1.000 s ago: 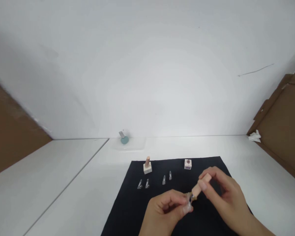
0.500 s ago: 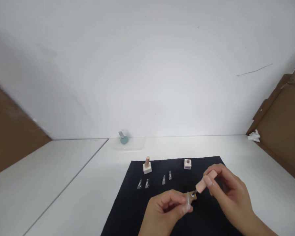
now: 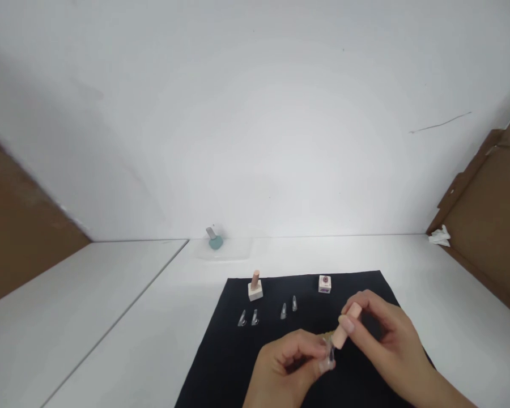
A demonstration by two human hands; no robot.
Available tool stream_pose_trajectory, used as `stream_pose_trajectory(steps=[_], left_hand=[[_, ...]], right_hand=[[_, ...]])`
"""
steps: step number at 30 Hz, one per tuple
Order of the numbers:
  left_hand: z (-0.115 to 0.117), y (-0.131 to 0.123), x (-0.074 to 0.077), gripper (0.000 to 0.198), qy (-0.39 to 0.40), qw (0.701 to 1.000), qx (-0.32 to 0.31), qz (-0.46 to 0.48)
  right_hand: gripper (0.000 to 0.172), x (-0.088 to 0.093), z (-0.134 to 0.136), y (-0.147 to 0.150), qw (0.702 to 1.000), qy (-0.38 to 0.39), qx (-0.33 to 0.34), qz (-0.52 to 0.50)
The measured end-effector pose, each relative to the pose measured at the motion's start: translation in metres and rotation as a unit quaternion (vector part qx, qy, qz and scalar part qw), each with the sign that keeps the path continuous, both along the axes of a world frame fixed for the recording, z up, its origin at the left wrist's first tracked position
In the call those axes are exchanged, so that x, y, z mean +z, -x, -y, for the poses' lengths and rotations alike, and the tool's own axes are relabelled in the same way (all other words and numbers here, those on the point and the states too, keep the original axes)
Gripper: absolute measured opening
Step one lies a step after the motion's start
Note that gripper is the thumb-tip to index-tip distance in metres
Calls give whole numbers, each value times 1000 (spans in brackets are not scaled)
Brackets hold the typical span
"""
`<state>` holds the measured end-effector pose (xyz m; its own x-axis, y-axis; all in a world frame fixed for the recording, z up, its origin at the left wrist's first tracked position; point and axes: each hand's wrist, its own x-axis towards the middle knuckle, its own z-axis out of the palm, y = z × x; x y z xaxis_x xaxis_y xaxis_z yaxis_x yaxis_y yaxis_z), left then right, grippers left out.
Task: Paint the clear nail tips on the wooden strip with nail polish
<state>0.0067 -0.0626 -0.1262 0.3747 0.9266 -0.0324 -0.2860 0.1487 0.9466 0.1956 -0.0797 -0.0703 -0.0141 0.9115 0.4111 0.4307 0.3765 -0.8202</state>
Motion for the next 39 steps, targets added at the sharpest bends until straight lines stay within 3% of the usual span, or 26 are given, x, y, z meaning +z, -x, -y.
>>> stream_pose_trajectory(steps=[4, 9, 12, 18, 22, 29, 32, 39], left_hand=[[0, 2, -5, 13, -76, 996, 10, -48], [2, 1, -5, 15, -132, 989, 16, -62], [3, 1, -7, 17, -150, 986, 20, -69], [-2, 4, -10, 15, -151, 985, 9, -85], [-4, 4, -13, 12, -136, 985, -6, -109], [13, -20, -44, 11, -85, 971, -43, -219], [19, -31, -53, 16, -117, 955, -36, -271], [14, -40, -41, 15, -114, 946, 15, -305]], right_hand=[[23, 0, -2, 0, 999, -4, -47, -22], [25, 0, -3, -1, 1000, 4, 0, 14], [24, -2, -3, -1, 999, 4, -48, 12], [24, -5, -2, 0, 1000, -5, -9, 14], [25, -12, -11, -5, 994, 9, -105, -34], [25, -18, -29, -18, 977, 25, -142, -157], [27, -18, -31, -19, 975, 30, -139, -168], [31, -16, -31, -20, 974, 33, -122, -189]])
